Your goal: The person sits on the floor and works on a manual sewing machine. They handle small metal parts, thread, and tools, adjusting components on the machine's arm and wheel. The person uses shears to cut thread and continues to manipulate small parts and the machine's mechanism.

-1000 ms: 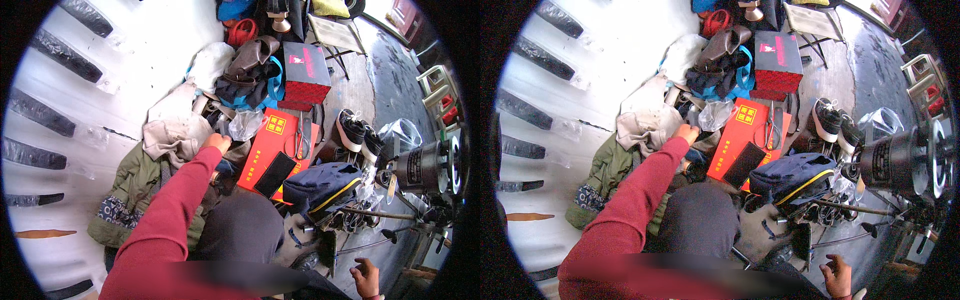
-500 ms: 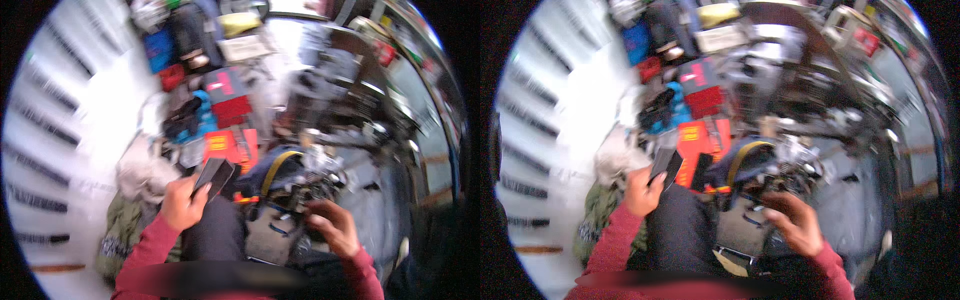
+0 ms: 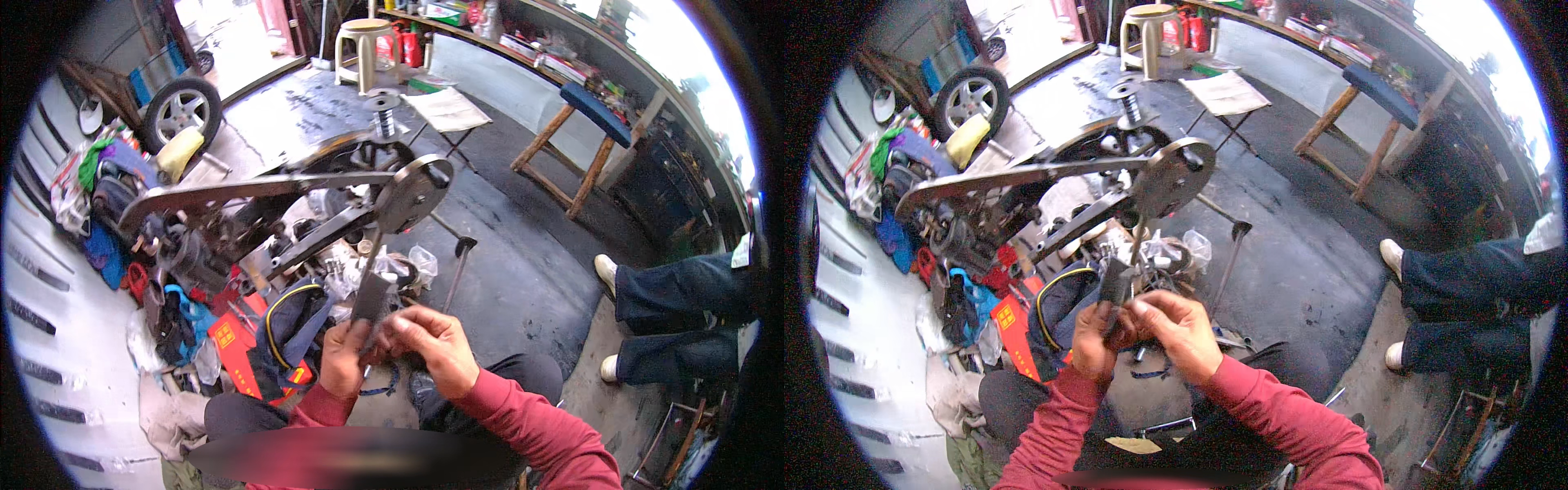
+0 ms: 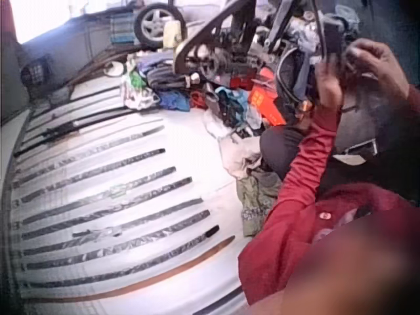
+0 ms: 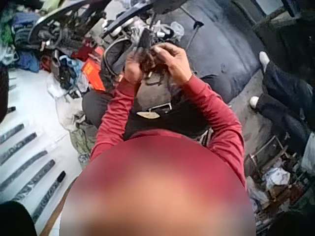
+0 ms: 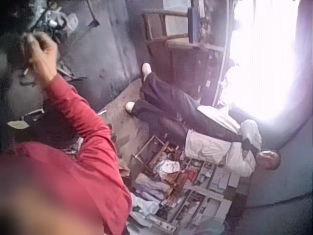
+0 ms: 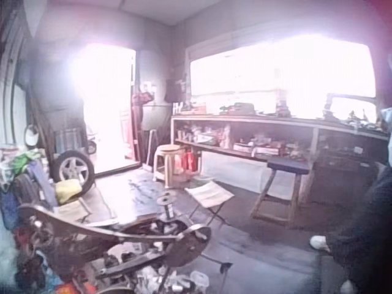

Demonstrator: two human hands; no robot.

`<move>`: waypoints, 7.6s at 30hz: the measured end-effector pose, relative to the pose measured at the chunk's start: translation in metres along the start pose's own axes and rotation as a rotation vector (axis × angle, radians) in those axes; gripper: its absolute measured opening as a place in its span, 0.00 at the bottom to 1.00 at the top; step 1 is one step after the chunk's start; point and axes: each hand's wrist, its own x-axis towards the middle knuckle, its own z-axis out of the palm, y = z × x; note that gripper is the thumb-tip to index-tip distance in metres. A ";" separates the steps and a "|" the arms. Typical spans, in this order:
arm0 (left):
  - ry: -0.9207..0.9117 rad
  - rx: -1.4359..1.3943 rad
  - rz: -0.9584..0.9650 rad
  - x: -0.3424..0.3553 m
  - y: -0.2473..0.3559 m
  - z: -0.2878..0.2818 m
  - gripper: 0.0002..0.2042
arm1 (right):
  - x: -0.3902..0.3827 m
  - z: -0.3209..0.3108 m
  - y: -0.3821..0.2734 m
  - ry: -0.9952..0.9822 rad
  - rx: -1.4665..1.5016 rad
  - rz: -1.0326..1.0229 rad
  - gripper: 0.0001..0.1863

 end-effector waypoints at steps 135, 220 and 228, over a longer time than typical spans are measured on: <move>0.166 0.005 -0.120 0.164 -0.040 0.045 0.18 | 0.199 -0.173 -0.067 0.547 -0.569 -0.544 0.16; -0.034 0.160 -0.128 0.249 -0.110 0.091 0.18 | 0.188 -0.143 -0.077 0.597 -0.718 -0.768 0.14; 0.076 -0.014 -0.136 0.183 -0.079 0.036 0.20 | 0.181 -0.126 -0.080 0.593 -0.824 -0.834 0.14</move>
